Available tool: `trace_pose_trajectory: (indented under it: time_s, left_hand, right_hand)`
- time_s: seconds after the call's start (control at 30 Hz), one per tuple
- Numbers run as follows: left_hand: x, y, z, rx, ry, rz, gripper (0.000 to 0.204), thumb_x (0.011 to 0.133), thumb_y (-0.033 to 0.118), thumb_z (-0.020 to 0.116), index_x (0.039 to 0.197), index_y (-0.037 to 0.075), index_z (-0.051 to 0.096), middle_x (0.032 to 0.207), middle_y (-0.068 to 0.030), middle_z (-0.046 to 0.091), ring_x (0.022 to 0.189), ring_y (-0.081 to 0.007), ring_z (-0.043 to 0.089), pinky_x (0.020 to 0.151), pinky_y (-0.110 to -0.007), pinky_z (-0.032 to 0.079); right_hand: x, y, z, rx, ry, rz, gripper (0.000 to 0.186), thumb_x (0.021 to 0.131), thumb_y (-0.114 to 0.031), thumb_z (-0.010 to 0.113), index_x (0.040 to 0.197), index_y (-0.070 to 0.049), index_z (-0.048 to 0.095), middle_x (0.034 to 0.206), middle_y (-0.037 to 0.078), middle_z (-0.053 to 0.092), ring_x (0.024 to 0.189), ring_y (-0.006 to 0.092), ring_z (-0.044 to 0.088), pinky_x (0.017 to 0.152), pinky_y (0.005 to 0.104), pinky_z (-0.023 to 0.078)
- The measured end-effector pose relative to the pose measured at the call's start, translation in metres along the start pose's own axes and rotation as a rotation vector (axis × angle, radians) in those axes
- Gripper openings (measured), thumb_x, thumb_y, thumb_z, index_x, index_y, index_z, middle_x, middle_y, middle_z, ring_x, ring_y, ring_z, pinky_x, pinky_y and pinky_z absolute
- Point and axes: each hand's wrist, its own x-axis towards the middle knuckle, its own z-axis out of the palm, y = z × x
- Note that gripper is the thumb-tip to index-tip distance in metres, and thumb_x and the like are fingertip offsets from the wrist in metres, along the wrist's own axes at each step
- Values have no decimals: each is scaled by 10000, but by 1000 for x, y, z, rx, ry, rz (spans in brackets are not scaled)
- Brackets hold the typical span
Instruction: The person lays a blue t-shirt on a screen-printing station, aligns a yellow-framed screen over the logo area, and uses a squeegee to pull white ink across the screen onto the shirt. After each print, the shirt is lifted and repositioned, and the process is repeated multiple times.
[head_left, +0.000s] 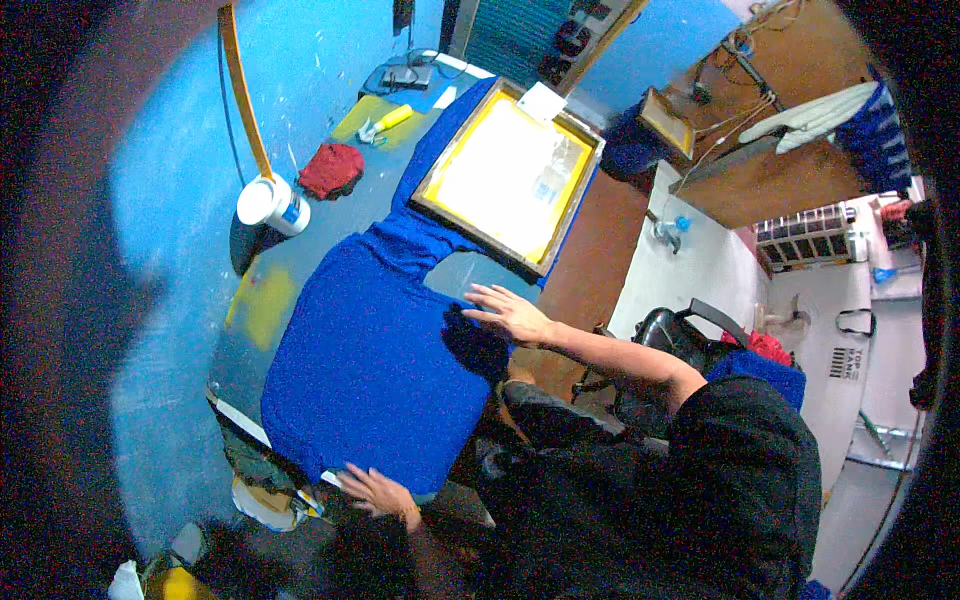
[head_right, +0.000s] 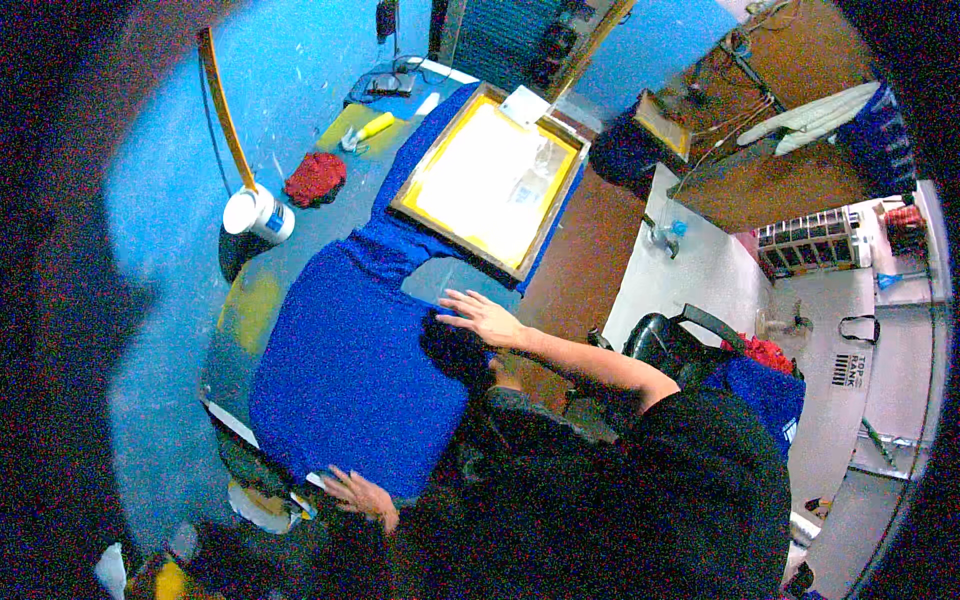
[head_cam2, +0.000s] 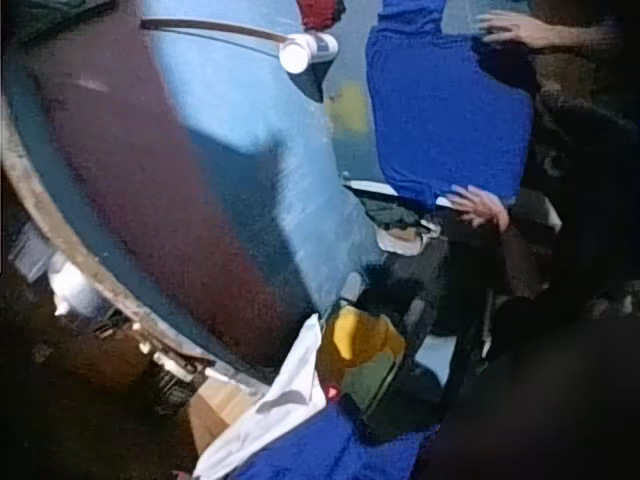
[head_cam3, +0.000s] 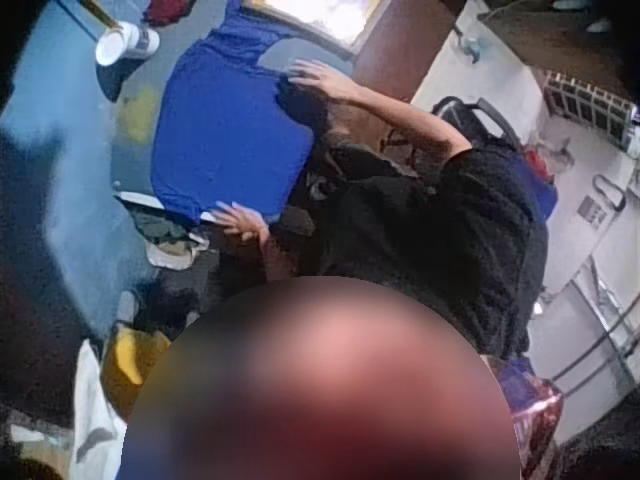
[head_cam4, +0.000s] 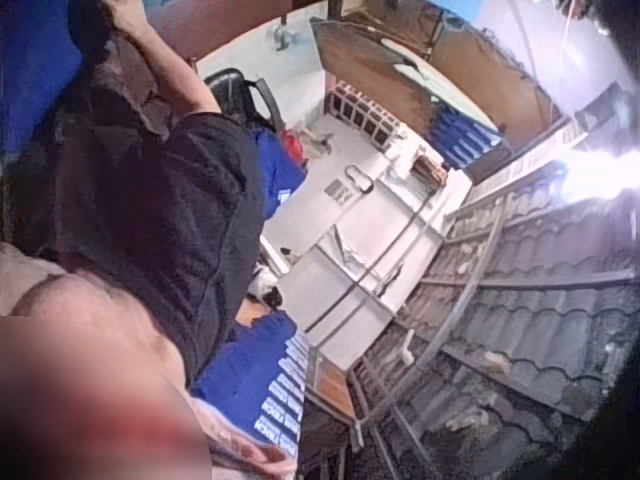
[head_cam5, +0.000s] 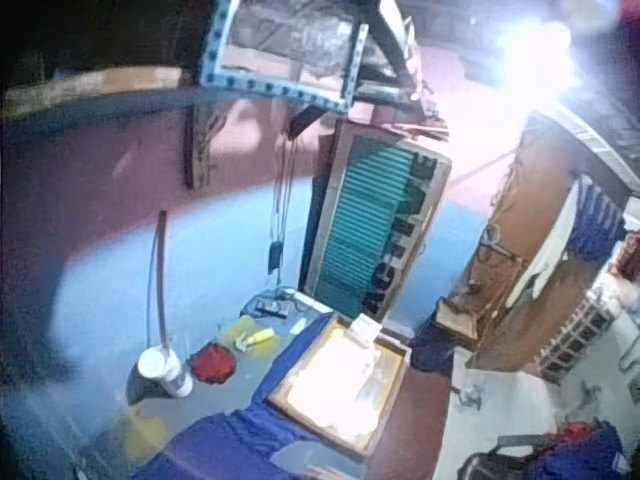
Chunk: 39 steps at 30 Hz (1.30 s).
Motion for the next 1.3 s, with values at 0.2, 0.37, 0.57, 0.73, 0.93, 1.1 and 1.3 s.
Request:
trace_pose_trajectory:
  time_s: [0.2,0.37,0.57,0.73,0.93,1.1,1.3]
  left_hand:
    - [30,-19,82,-163,195,-372,280,882,243,765,1142,141,781,993,-154,721,922,-371,669,826,-538,539]
    - [86,-16,134,-243,247,-583,308,857,168,774,1156,221,722,1091,-155,711,980,-378,695,796,-511,563]
    - [106,-44,167,-413,185,-693,272,866,414,818,1009,193,752,818,-123,773,736,-385,740,690,-505,576]
    - [130,-89,186,-272,122,-761,259,815,395,856,847,143,802,838,-119,779,783,-354,753,738,-476,583]
    - [147,-113,212,-451,80,-563,331,817,337,862,890,31,759,810,-142,761,737,-327,735,744,-458,575]
    - [153,-120,227,-718,52,-569,366,797,296,901,951,-4,758,939,-155,756,888,-296,712,856,-415,555]
    - [148,-69,137,-583,200,-634,328,799,151,885,1070,69,719,1134,-164,675,1033,-326,659,946,-453,524]
  right_hand:
    - [-74,41,-25,-30,37,274,429,965,-124,593,1384,-191,657,1495,125,556,1416,330,499,1201,410,412]
    - [-60,40,-25,80,-94,325,435,912,-48,653,1333,-147,701,1455,159,574,1344,379,549,1122,447,471]
    - [-58,63,-37,-18,-125,71,411,898,23,649,1281,-110,715,1375,122,626,1243,322,616,1022,391,530]
    - [-76,76,-24,23,-74,162,360,904,12,642,1245,-80,716,1235,137,669,1132,340,660,973,389,540]
    - [-94,64,-2,75,-100,262,250,920,-31,643,1154,-48,729,1193,152,670,1115,344,663,954,390,541]
    - [-109,46,29,458,-70,520,267,901,24,629,1134,-50,735,1145,133,679,1033,311,683,927,348,543]
    - [-107,15,20,114,-55,213,259,897,19,621,1112,-56,744,1134,153,691,1041,341,680,924,378,554]
